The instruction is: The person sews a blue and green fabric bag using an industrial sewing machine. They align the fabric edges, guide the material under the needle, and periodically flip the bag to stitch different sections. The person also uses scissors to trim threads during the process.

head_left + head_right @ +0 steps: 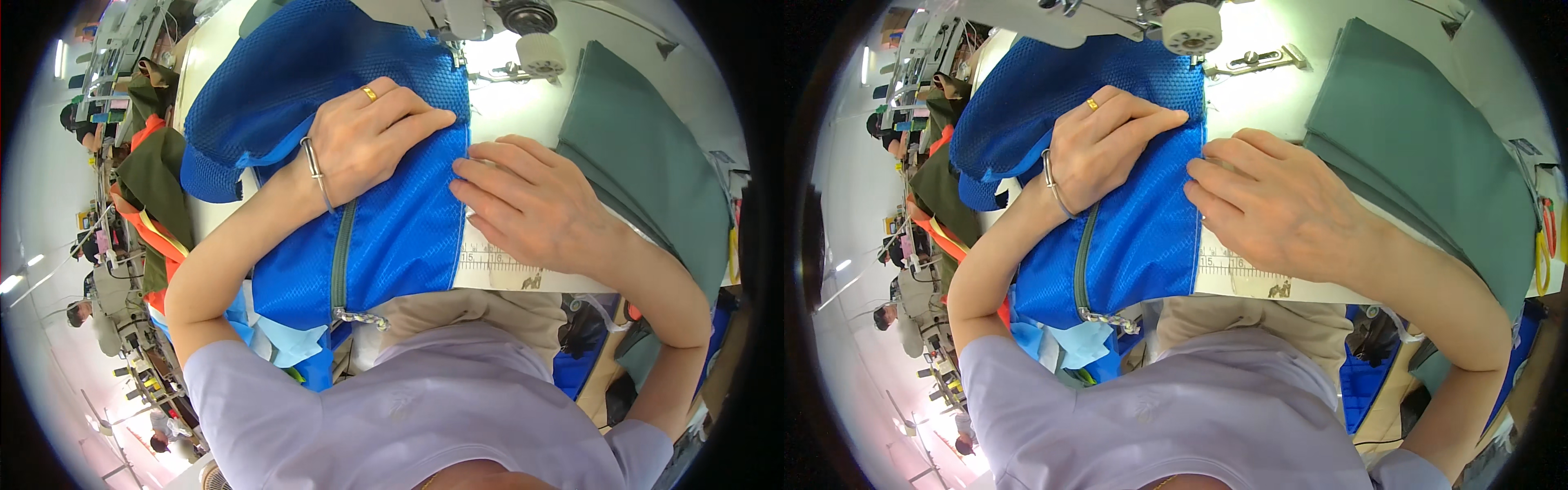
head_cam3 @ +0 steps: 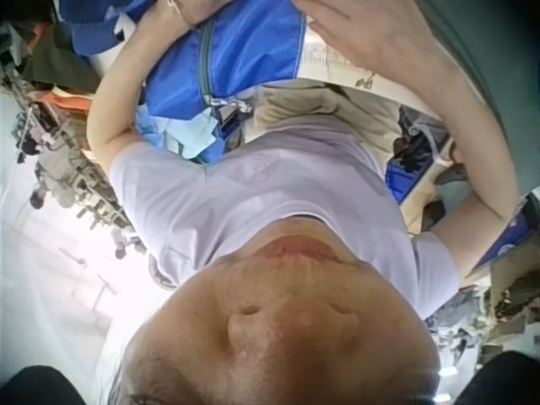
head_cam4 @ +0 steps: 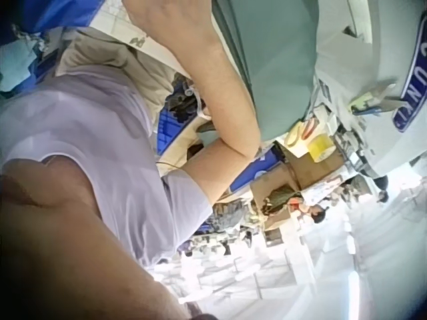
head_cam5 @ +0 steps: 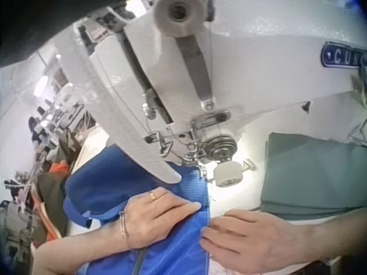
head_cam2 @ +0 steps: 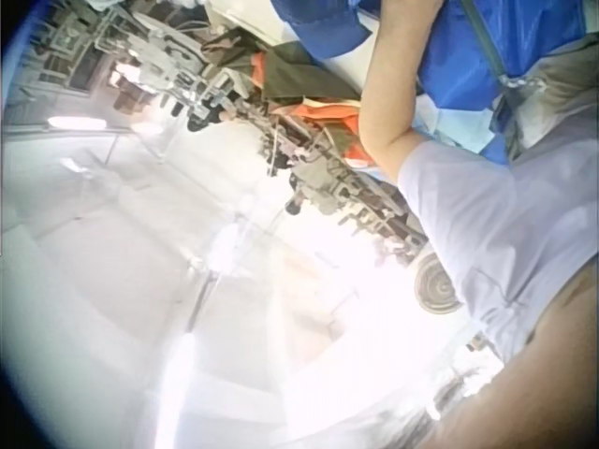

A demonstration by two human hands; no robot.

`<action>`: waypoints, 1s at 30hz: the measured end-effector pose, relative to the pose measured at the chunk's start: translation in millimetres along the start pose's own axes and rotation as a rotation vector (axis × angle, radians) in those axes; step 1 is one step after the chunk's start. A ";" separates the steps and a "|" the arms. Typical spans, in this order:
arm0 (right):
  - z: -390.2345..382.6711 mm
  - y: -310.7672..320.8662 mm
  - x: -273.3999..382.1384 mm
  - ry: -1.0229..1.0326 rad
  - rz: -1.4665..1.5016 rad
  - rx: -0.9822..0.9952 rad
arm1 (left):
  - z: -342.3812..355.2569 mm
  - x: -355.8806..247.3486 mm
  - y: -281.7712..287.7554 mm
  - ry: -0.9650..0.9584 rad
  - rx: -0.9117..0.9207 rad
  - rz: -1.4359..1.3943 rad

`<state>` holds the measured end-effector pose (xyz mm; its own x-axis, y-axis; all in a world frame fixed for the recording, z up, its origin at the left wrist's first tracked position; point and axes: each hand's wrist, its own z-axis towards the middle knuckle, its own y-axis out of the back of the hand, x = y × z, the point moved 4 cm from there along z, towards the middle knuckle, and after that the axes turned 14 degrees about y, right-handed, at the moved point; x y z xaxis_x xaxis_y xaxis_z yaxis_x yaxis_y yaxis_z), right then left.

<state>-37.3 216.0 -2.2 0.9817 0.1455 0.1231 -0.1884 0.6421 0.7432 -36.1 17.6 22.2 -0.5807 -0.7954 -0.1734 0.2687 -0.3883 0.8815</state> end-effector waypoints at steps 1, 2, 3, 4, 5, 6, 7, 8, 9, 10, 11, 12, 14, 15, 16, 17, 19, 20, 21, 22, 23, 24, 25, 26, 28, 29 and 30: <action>0.6 0.4 -0.1 0.002 0.001 -0.001 | 0.1 0.8 -0.4 -0.009 0.004 0.000; 1.2 0.5 -0.2 0.005 0.001 -0.003 | 1.0 0.6 0.0 -0.026 0.003 0.015; 1.1 0.6 -0.2 0.004 0.002 -0.004 | 2.4 -0.1 -0.4 -0.043 0.003 0.026; 1.2 0.7 -0.2 0.004 0.003 0.006 | 3.7 -0.7 -0.8 -0.060 0.004 0.037; 1.2 0.9 -0.3 0.004 0.003 0.016 | 5.3 -0.4 -1.0 -0.071 -0.006 0.043; 1.0 0.4 0.0 0.003 0.005 0.024 | 6.2 0.1 -1.6 -0.082 -0.014 0.049; 0.9 0.2 0.0 0.009 0.002 0.020 | 6.4 0.7 -2.7 -0.093 -0.022 0.055; 0.8 0.0 -0.7 0.016 0.000 0.016 | 6.2 1.5 -4.2 -0.094 -0.025 0.053; 1.3 0.4 -0.9 0.022 -0.004 0.010 | 6.7 2.2 -4.5 -0.098 -0.027 0.052; 1.5 0.7 -0.7 0.023 -0.005 0.006 | 7.2 2.5 -4.7 -0.102 -0.029 0.051; 1.6 0.9 -0.4 0.025 -0.006 0.003 | 7.1 3.0 -5.4 -0.101 -0.035 0.051; 1.7 0.8 -0.6 0.026 -0.008 -0.001 | 6.4 4.0 -7.0 -0.101 -0.040 0.052; 2.8 1.8 -0.7 0.021 -0.001 0.003 | 6.5 3.7 -7.1 -0.090 -0.033 0.065; 2.5 1.7 -0.6 0.016 0.002 0.006 | 6.6 1.7 -6.6 -0.079 -0.020 0.075; 2.4 1.2 -0.8 0.015 0.002 0.008 | 7.3 0.8 -6.7 -0.067 -0.006 0.084; 2.5 0.5 -1.5 0.014 0.002 0.009 | 7.9 1.4 -6.7 -0.073 -0.002 0.078; 2.7 0.7 -1.2 0.014 0.001 0.010 | 9.0 3.0 -5.2 -0.085 0.006 0.070; 2.3 0.5 -0.9 0.013 0.001 0.010 | 9.0 3.2 -6.1 -0.086 -0.001 0.070; 2.2 0.2 -0.9 0.014 0.000 0.008 | 8.5 3.5 -7.2 -0.087 -0.007 0.072; 2.1 -0.1 -1.1 0.013 0.003 0.008 | 8.3 3.7 -8.1 -0.087 -0.014 0.075; 1.9 -0.4 -1.2 0.012 0.006 0.008 | 8.4 3.5 -8.5 -0.096 -0.027 0.074; 2.0 -0.6 -1.4 0.010 0.008 0.009 | 8.7 3.4 -9.0 -0.104 -0.041 0.071; 2.2 -0.7 -1.5 0.006 0.004 0.015 | 9.0 3.0 -9.4 -0.113 -0.055 0.069; 2.4 -0.6 -1.3 0.003 0.001 0.021 | 9.6 1.9 -10.2 -0.115 -0.055 0.074; 3.7 -0.5 -1.1 -0.004 0.001 0.040 | 9.6 -1.5 -10.5 -0.115 -0.058 0.089; 4.5 0.1 -1.2 -0.009 0.002 0.051 | 9.8 -2.9 -10.0 -0.120 -0.054 0.084; 4.3 0.4 -1.7 -0.017 0.003 0.069 | 10.6 -4.1 -10.8 -0.123 -0.053 0.075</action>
<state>-39.0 212.8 0.7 0.9816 0.1345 0.1358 -0.1893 0.5885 0.7860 -44.8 30.0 18.1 -0.6465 -0.7613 -0.0498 0.3531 -0.3564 0.8651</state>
